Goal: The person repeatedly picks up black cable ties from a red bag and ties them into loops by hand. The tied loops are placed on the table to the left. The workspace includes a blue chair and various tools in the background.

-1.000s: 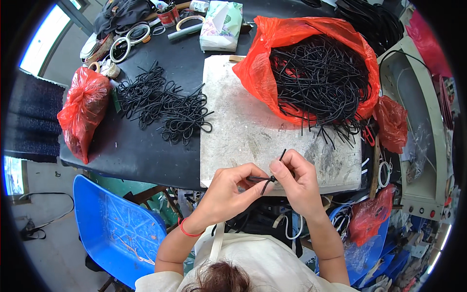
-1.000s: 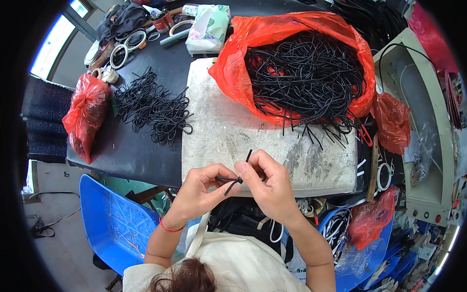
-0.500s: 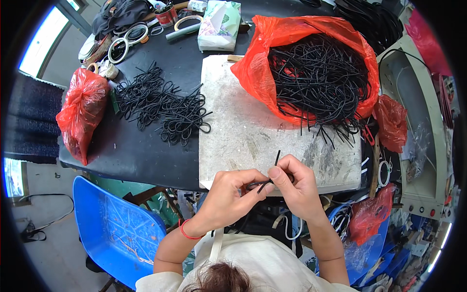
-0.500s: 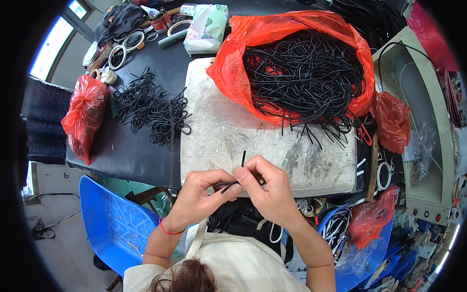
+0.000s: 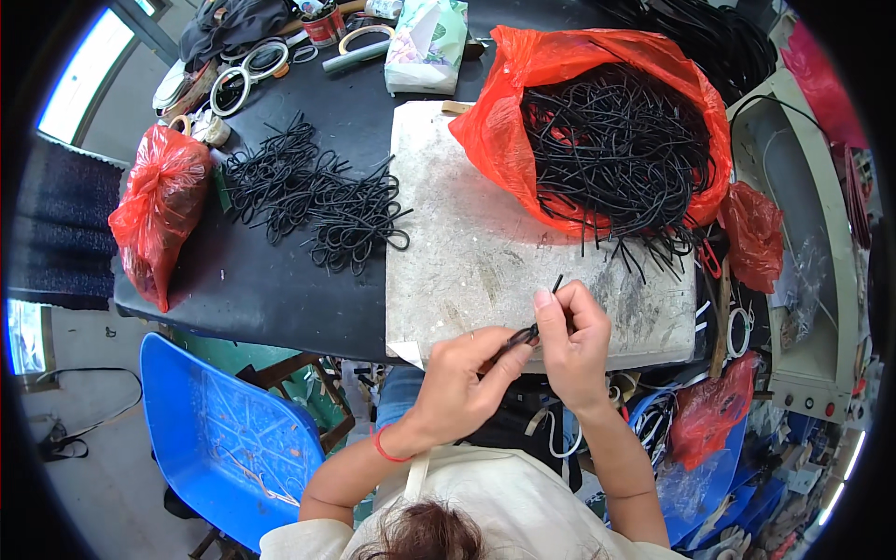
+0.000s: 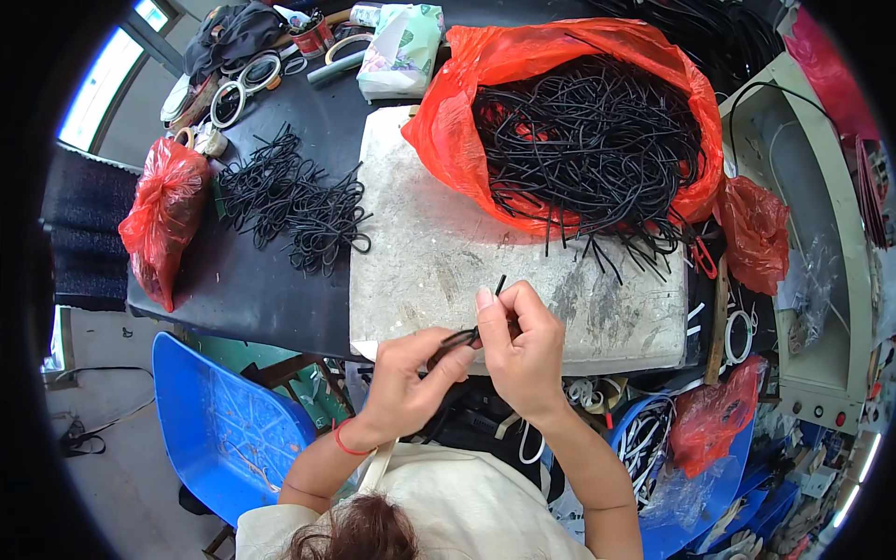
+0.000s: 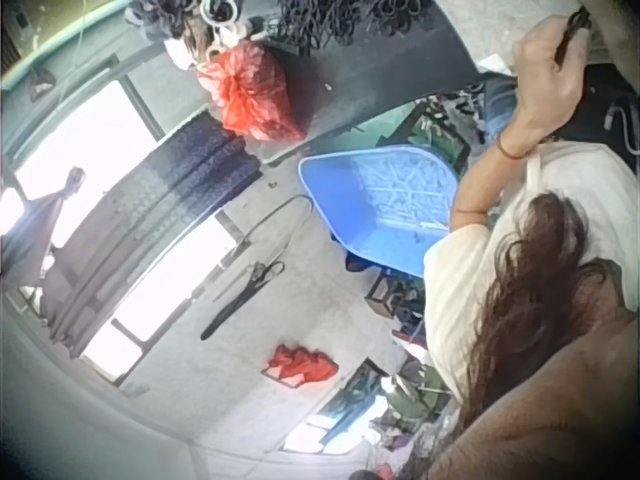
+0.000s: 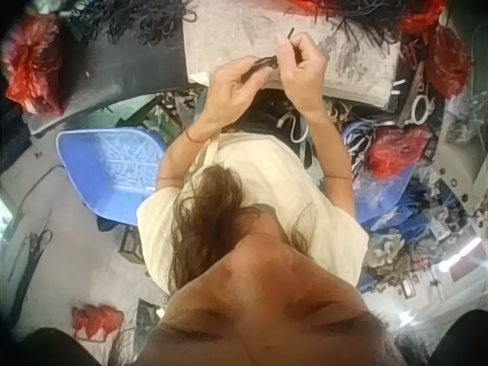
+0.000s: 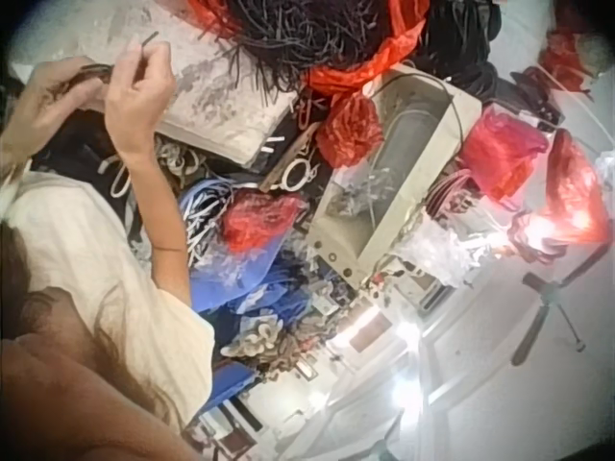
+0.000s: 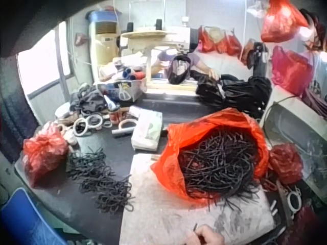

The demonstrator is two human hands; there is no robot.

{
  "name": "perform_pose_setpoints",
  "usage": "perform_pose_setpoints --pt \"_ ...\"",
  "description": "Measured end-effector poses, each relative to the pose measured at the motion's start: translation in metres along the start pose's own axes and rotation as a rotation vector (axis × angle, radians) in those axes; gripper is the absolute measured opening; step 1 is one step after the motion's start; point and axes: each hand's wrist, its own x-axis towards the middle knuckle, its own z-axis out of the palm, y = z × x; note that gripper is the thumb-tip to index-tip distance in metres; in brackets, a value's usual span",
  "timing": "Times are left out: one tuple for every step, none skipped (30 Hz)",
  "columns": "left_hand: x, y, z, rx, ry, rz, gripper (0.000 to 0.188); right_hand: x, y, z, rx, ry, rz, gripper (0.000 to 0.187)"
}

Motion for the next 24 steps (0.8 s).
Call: perform_pose_setpoints --pt "0.003 0.000 -0.001 -0.080 -0.029 -0.052 0.015 0.002 -0.005 0.000 0.071 -0.001 0.031 0.022" --pt "0.005 -0.001 -0.001 -0.256 -0.023 -0.132 0.016 0.003 -0.009 -0.001 0.143 -0.002 0.063 0.021" --pt "0.007 -0.004 -0.002 -0.254 -0.023 -0.132 0.017 0.003 -0.012 -0.002 0.190 -0.047 0.126 0.019" --pt "0.009 -0.006 -0.005 -0.253 -0.020 -0.129 0.017 0.004 -0.014 -0.006 0.235 -0.093 0.187 0.018" --pt "0.011 -0.007 -0.006 -0.252 -0.018 -0.127 0.017 0.005 -0.015 -0.010 0.280 -0.139 0.248 0.017" --pt "0.012 -0.007 -0.005 -0.244 -0.015 -0.112 0.017 0.002 -0.010 -0.015 0.243 -0.190 0.266 0.015" --pt "0.012 -0.008 -0.004 -0.215 0.000 -0.073 0.017 0.000 -0.010 -0.015 0.264 -0.196 0.259 0.014" --pt "0.012 -0.010 -0.003 -0.186 0.015 -0.035 0.018 -0.001 -0.010 -0.016 0.285 -0.202 0.252 0.013" --pt "0.012 -0.011 -0.003 -0.157 0.031 0.003 0.019 -0.002 -0.009 -0.016 0.306 -0.207 0.245 0.013" --pt "0.011 -0.010 -0.003 -0.232 0.058 -0.046 0.020 -0.002 -0.009 -0.014 0.311 -0.209 0.211 0.012" --pt "0.010 -0.007 -0.002 -0.308 0.085 -0.096 0.021 -0.003 -0.009 -0.012 0.317 -0.210 0.177 0.012" --pt "0.009 -0.006 -0.002 -0.384 0.113 -0.146 0.023 -0.003 -0.008 -0.009 0.322 -0.211 0.143 0.012" --pt "0.010 -0.005 -0.001 -0.407 0.127 -0.156 0.023 -0.003 -0.008 -0.008 0.326 -0.209 0.132 0.012" --pt "0.010 -0.004 0.000 -0.430 0.142 -0.167 0.024 -0.003 -0.009 -0.007 0.330 -0.208 0.122 0.012" --pt "0.010 -0.003 0.001 -0.453 0.156 -0.177 0.025 -0.003 -0.010 -0.006 0.334 -0.207 0.111 0.012" --pt "0.010 -0.002 0.002 -0.454 0.166 -0.177 0.025 -0.004 -0.010 -0.006 0.332 -0.207 0.114 0.012" --pt "0.010 -0.002 0.004 -0.455 0.175 -0.178 0.024 -0.005 -0.010 -0.006 0.331 -0.207 0.117 0.013" --pt "0.010 -0.002 0.005 -0.456 0.185 -0.178 0.024 -0.007 -0.011 -0.006 0.330 -0.207 0.120 0.013" --pt "0.010 -0.002 0.005 -0.454 0.188 -0.179 0.024 -0.007 -0.012 -0.007 0.311 -0.211 0.121 0.013" --pt "0.011 -0.003 0.006 -0.452 0.191 -0.180 0.024 -0.007 -0.012 -0.007 0.292 -0.215 0.122 0.013" --pt "0.011 -0.003 0.006 -0.451 0.194 -0.181 0.023 -0.007 -0.013 -0.007 0.273 -0.219 0.123 0.014" --pt "0.011 -0.004 0.006 -0.462 0.187 -0.182 0.023 -0.007 -0.014 -0.007 0.282 -0.222 0.127 0.014" --pt "0.012 -0.004 0.005 -0.474 0.179 -0.183 0.023 -0.007 -0.016 -0.007 0.291 -0.226 0.131 0.014" --pt "0.012 -0.004 0.003 -0.486 0.171 -0.184 0.022 -0.007 -0.016 -0.007 0.300 -0.230 0.135 0.015"
